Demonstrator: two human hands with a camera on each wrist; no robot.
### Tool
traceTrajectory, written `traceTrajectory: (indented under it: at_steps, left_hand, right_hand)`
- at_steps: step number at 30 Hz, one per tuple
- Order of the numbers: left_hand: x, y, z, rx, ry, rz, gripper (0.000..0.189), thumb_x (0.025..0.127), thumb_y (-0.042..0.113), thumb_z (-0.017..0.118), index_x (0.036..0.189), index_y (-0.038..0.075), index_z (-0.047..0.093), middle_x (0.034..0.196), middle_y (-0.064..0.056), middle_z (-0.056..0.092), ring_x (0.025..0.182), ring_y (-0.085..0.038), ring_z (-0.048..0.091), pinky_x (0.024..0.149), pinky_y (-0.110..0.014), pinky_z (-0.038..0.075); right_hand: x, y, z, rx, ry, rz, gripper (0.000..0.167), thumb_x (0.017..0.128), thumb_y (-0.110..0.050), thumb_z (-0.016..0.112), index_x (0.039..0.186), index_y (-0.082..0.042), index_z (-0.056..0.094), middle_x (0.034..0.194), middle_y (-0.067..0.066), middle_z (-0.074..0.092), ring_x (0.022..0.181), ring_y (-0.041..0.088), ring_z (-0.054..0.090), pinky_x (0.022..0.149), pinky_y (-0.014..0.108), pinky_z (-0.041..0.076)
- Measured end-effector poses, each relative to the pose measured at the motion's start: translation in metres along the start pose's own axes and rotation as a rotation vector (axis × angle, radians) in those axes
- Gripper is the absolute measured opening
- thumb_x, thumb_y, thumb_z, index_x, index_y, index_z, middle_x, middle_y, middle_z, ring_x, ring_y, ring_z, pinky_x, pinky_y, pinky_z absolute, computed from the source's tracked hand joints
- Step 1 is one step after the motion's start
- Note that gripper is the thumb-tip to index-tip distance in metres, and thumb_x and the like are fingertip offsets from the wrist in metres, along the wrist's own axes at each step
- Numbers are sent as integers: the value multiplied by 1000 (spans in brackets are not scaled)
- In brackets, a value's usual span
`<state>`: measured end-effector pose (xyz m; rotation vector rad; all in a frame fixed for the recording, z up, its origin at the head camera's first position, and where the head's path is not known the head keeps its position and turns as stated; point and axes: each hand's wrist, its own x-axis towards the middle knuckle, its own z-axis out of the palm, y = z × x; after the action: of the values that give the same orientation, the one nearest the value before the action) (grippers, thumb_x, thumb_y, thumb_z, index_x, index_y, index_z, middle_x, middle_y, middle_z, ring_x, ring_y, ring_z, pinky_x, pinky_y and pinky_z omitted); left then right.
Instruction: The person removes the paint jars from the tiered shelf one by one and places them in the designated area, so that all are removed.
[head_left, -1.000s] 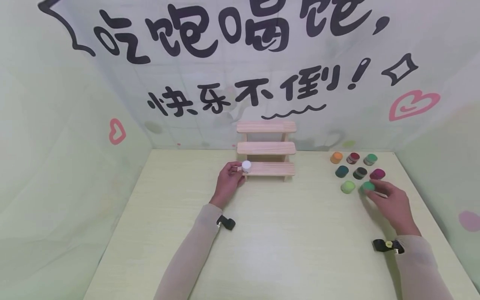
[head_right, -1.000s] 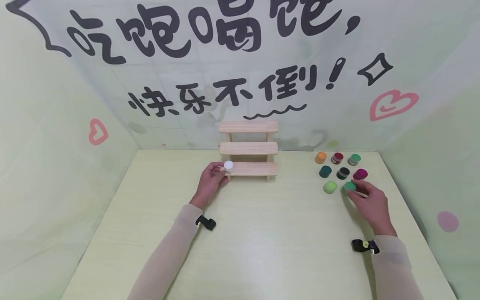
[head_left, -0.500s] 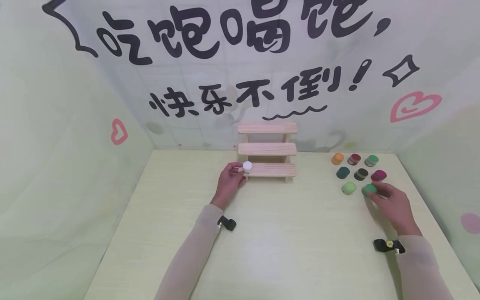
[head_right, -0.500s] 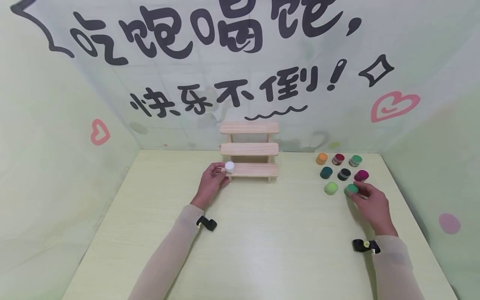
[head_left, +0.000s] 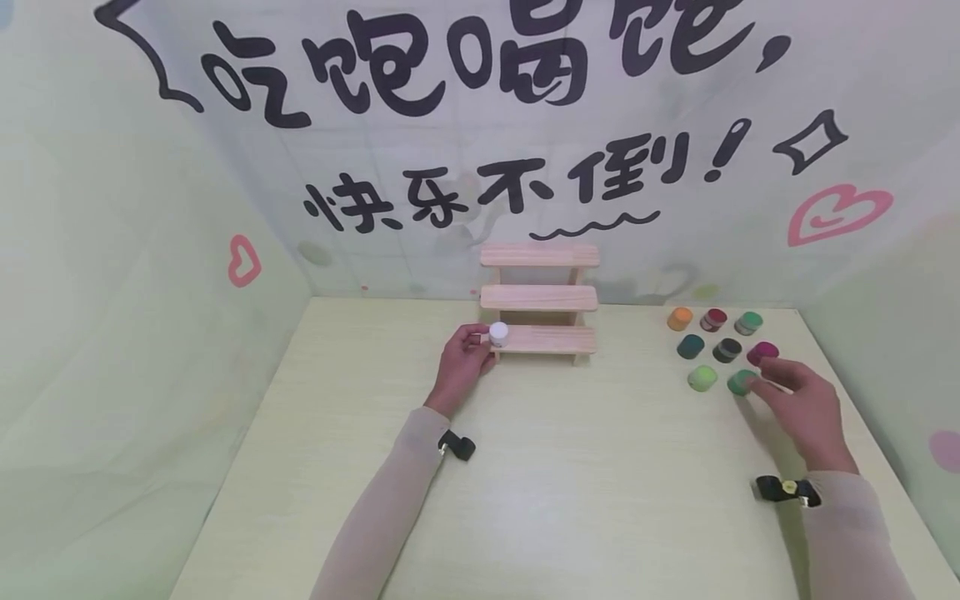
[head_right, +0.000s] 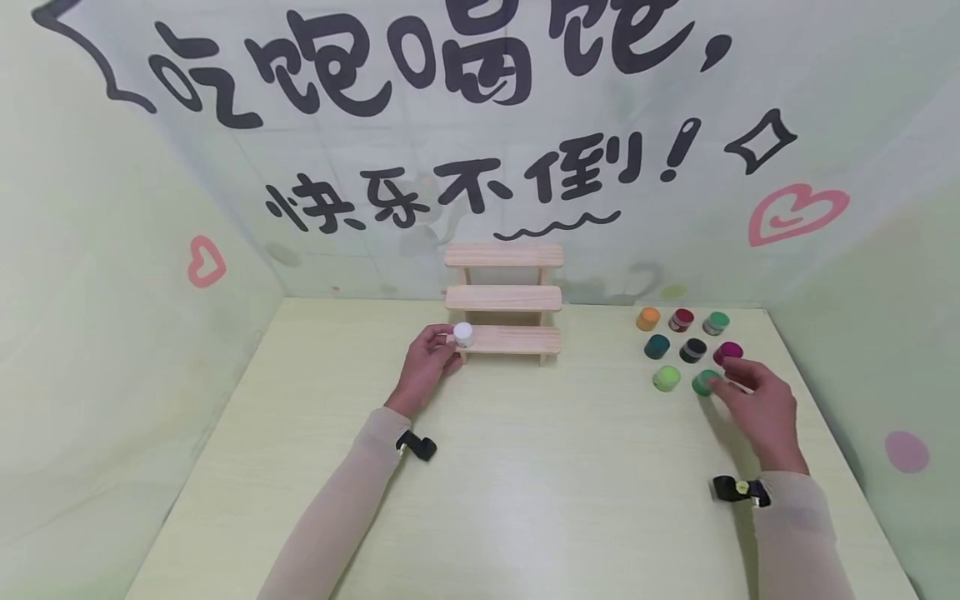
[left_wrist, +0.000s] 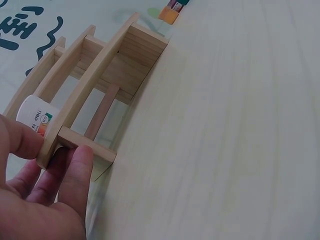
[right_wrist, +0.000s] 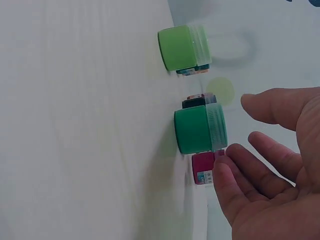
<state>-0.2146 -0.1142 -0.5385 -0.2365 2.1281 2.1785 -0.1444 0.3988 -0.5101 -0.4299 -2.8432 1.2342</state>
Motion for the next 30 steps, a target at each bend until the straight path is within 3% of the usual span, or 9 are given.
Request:
traceTrajectory:
  at_steps: [3,8,13,19,25,30]
  left_hand:
    - [-1,1,0,7,0,3,28,100,7,66,127,17,66,111,-9,64,95,-20,72,89,-29,66]
    - [-1,2,-1,12,-4,5,28,100,7,65,127,17,66,112,-9,65,95,-20,72,89,-29,66]
    - [0,0,-1,14,-5,11,28,100,7,66,127,17,66,111,-9,66,95,-20,73,89,-29,66]
    - [0,0,-3,21,6,12,28,100,7,66,127,17,66,112,-10,66,96,-22,74,89,-30,67]
    - [1,-3,-4,6,-2,17,29,100,8,67,127,17,66,112,-9,66,96,-22,74,89,-29,66]
    - [3,-3,-3,18,-15,29,28,101,9,67,127,16,66,111,-8,66,95,-20,74,88,-28,66]
  right_hand:
    - [1,-2,-1,44,27,-6,69,100,-50,69,151,-6,55,137,8,62,97,-17,48,75,3,45]
    - [4,-3,0,87,48,4,66,100,-48,70,150,-6,56,132,-2,63,94,-20,50,73,0,46]
    - [2,-15,2,140,55,3,61,100,-44,71,148,-8,59,134,-4,64,96,-19,53,75,-2,47]
    - [-2,-40,15,128,51,-37,61,101,-43,70,148,-5,58,136,-1,63,100,-17,52,79,-3,48]
    - [0,-55,30,131,35,-113,58,101,-39,72,143,-1,61,124,-9,66,98,-20,54,79,-2,50]
    - [0,-66,40,98,32,-152,58,101,-40,72,143,-2,62,128,6,67,98,-20,53,80,-4,47]
